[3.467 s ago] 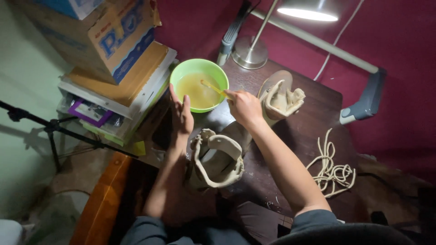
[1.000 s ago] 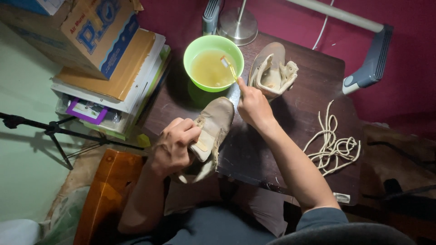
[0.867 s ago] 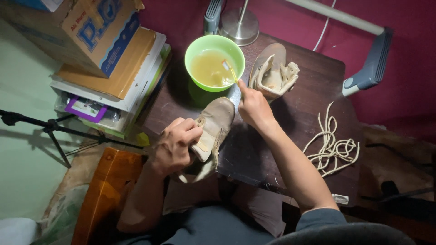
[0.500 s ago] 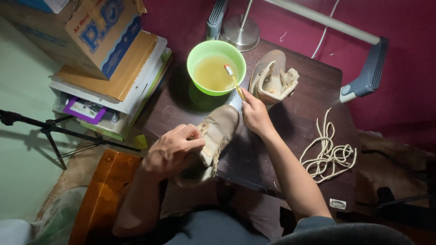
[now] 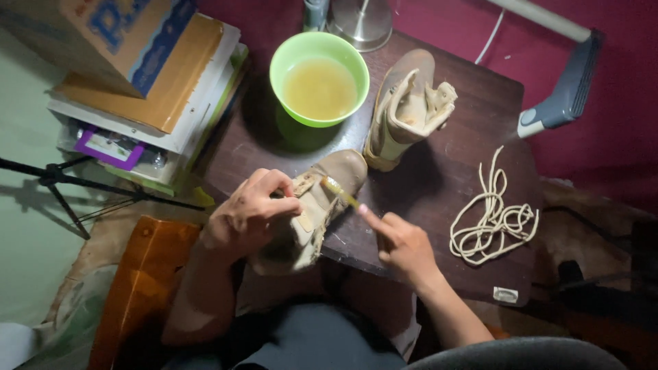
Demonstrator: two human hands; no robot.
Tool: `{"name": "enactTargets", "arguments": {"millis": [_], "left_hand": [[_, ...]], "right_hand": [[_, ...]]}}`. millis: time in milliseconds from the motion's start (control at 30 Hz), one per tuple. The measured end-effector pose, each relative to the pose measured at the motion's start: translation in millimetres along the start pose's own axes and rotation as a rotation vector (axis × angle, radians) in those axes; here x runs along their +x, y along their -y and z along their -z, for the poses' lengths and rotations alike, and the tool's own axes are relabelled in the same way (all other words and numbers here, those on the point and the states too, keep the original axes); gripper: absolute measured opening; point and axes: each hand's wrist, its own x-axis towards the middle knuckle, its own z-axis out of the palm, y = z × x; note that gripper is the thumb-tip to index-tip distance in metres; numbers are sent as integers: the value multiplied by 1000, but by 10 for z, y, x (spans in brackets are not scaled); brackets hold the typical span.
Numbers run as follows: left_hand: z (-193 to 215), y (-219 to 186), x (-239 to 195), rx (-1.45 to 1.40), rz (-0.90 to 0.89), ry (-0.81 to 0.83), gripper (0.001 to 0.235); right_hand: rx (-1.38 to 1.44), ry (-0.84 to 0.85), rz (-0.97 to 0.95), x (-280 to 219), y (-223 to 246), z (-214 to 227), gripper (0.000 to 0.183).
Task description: The person cleans a beige boot using a toothbrush dipped in a liquid solution. They scrub the exterior and interior of the boot, repeatedly dipping the brush into a green bowl of water on the table.
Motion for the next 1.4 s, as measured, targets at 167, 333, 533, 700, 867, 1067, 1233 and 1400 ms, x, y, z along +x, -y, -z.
{"name": "enactTargets", "arguments": {"millis": [167,333,533,700,867,1067,1233,1400], "left_hand": [[10,-3,9,-7,11,-8,18],[97,-48,121,-3,10,-14,23],[86,-1,168,-42,0,-6,17],[65,3,160,-48,-1,-17,21],[77,-1,180,-51,-3,-18,18],[69,23,155,-26,-8,-5,16],[40,28,153,-14,-27,-23,16],[76,-66,148,3,-30,-41,21]], "right_hand": [[-199,-365,-70,8,60,-22,63],[-251,-460,-115,-34,33,-147,72],[-13,-248,30,80,137,-147,93],[-93,-289,-179,120,83,51,88],[-58,-312,-136,74,253,75,82],[-125,-275,-84,198,310,3,76],[-164,-260,-220,240,276,79,81],[-125,-90,-204,194,553,269,70]]}}
